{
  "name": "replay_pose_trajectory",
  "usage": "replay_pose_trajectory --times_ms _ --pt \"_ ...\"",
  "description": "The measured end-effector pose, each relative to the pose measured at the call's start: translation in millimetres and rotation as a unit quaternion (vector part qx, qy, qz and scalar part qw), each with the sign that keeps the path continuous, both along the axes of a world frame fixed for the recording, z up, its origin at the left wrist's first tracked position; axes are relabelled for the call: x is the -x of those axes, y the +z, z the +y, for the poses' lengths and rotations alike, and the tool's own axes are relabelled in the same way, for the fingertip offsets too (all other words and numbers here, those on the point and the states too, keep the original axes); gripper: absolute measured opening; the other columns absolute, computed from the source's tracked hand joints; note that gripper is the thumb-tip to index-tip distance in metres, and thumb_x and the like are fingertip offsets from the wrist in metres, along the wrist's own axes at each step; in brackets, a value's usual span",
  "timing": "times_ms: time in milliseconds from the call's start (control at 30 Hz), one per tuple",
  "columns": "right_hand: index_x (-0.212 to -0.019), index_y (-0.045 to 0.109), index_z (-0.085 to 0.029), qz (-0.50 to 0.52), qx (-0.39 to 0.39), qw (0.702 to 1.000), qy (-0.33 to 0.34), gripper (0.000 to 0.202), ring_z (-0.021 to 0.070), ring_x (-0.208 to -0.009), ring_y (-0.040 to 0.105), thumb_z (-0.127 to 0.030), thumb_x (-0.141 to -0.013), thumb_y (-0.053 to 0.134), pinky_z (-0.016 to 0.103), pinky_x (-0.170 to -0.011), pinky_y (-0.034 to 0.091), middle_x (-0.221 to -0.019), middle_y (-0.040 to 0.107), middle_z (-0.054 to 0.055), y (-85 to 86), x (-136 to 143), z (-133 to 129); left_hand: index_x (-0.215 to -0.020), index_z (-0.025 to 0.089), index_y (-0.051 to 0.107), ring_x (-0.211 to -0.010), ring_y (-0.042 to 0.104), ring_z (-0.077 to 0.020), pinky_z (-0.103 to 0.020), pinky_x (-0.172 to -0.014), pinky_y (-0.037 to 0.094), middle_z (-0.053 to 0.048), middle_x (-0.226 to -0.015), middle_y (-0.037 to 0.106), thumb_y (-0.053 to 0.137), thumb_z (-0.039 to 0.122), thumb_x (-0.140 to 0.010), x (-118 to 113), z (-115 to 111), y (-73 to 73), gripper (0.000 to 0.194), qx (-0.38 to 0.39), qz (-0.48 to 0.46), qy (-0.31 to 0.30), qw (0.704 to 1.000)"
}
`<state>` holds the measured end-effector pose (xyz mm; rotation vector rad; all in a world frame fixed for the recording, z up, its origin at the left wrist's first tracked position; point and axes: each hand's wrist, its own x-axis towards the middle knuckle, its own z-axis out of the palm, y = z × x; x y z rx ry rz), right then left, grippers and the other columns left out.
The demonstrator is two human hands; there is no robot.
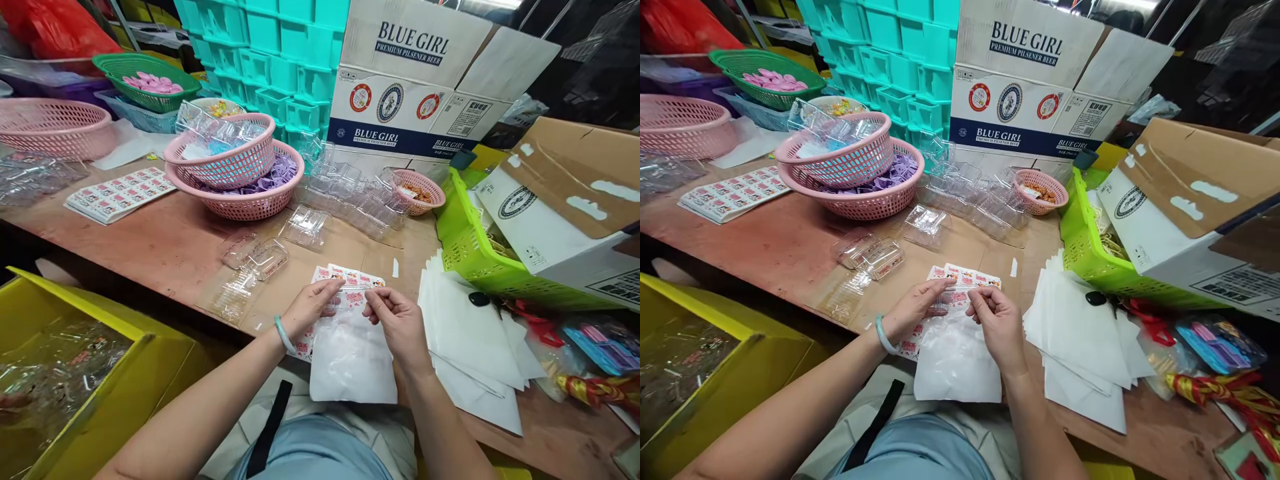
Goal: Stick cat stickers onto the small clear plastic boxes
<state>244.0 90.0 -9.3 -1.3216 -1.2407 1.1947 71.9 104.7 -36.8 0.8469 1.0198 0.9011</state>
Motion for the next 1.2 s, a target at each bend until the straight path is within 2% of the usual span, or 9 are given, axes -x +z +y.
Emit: replay_pose_trajectory --times_ms 233,700,867,933,1000,1033,1100,1133,1200 --pt "-0.078 0.064 -0.017 -0.069 -0.024 0.997 0.007 0.024 0.0101 -0.055 0.05 -0.041 -0.083 0.065 0.021 -0.053 0.037 -0.059 0.06 -0.002 2.2 9 -4 -0.113 0.021 0.065 -0.099 0.053 -0.019 -0.029 -0.077 0.047 -0.007 -0.118 0.056 0.057 0.061 -0.078 1 -2 -4.1 0.053 -0.015 0.0 -0.005 1.0" --pt "-0.077 0.063 -0.017 -0.141 -0.04 0.989 -0.007 0.028 0.0123 -0.054 0.052 -0.044 -0.083 0.061 0.023 -0.053 0.037 -0.06 0.06 -0.001 -0.8 11 -4 -0.112 0.02 0.066 -0.098 0.055 -0.0197 -0.03 -0.078 0.046 -0.008 -0.113 0.061 0.055 0.062 -0.079 1 -1 -3.2 0.054 -0.002 -0.012 -0.005 1.0" --pt "-0.076 0.063 -0.018 -0.194 -0.059 0.979 -0.004 0.028 0.0105 -0.051 0.047 -0.044 -0.085 0.058 0.022 -0.05 0.036 -0.058 0.056 -0.003 -1.3 11 -5 -0.114 0.019 0.063 -0.099 0.058 -0.0201 -0.029 -0.08 0.046 -0.009 -0.112 0.063 0.076 0.046 -0.067 -1 -2 -3.3 0.056 -0.025 0.005 -0.004 1.0" --pt "-0.076 0.064 -0.018 -0.24 -0.08 0.967 -0.017 0.029 0.0105 -0.051 0.048 -0.046 -0.084 0.059 0.023 -0.052 0.038 -0.06 0.056 -0.003 -3.9 9 -4 -0.114 0.016 0.064 -0.094 0.06 -0.0195 -0.029 -0.08 0.047 -0.011 -0.111 0.064 0.079 0.043 -0.065 -2 -3 -4.5 0.058 -0.041 0.012 0.014 0.999" --pt "-0.089 0.063 -0.019 -0.285 -0.103 0.95 -0.078 0.032 0.0117 -0.055 0.049 -0.05 -0.078 0.065 0.025 -0.057 0.042 -0.066 0.057 -0.002 -7.7 4 -1 -0.115 0.013 0.063 -0.089 0.062 -0.0195 -0.03 -0.078 0.048 -0.012 -0.108 0.066 0.078 0.043 -0.065 -3 -4 -4.5 0.06 -0.05 0.018 0.038 0.998" --pt "-0.102 0.06 -0.019 -0.29 -0.109 0.943 -0.12 0.044 0.0129 -0.059 0.052 -0.052 -0.073 0.069 0.026 -0.059 0.045 -0.074 0.059 0.0 -9.3 1 1 -0.116 0.012 0.063 -0.088 0.062 -0.0199 -0.03 -0.077 0.048 -0.013 -0.107 0.067 0.078 0.043 -0.065 -3 -6 -3.6 0.061 -0.053 0.016 0.048 0.997" --pt "-0.131 0.041 -0.021 -0.254 -0.095 0.949 -0.163 0.083 0.0168 -0.072 0.058 -0.054 -0.064 0.076 0.029 -0.063 0.049 -0.097 0.061 0.006 -10.4 -4 4 -0.118 0.012 0.061 -0.092 0.063 -0.0219 -0.032 -0.079 0.049 -0.014 -0.109 0.068 0.077 0.043 -0.067 -4 -10 0.6 0.062 -0.06 0.002 0.057 0.997" --pt "-0.139 0.029 -0.022 -0.216 -0.077 0.962 -0.146 0.097 0.019 -0.081 0.061 -0.054 -0.062 0.078 0.03 -0.066 0.052 -0.108 0.059 0.009 -9.6 -4 5 -0.119 0.013 0.061 -0.096 0.063 -0.0233 -0.033 -0.082 0.05 -0.014 -0.112 0.067 0.077 0.042 -0.068 -4 -12 3.6 0.061 -0.07 -0.01 0.056 0.996" --pt "-0.144 0.021 -0.025 -0.124 -0.034 0.991 -0.048 0.099 0.0211 -0.094 0.063 -0.052 -0.066 0.076 0.033 -0.076 0.054 -0.119 0.058 0.012 -6.4 -1 6 -0.118 0.015 0.061 -0.106 0.061 -0.0258 -0.036 -0.09 0.049 -0.014 -0.12 0.065 0.076 0.039 -0.069 -4 -18 9.9 0.056 -0.097 -0.032 0.05 0.993"
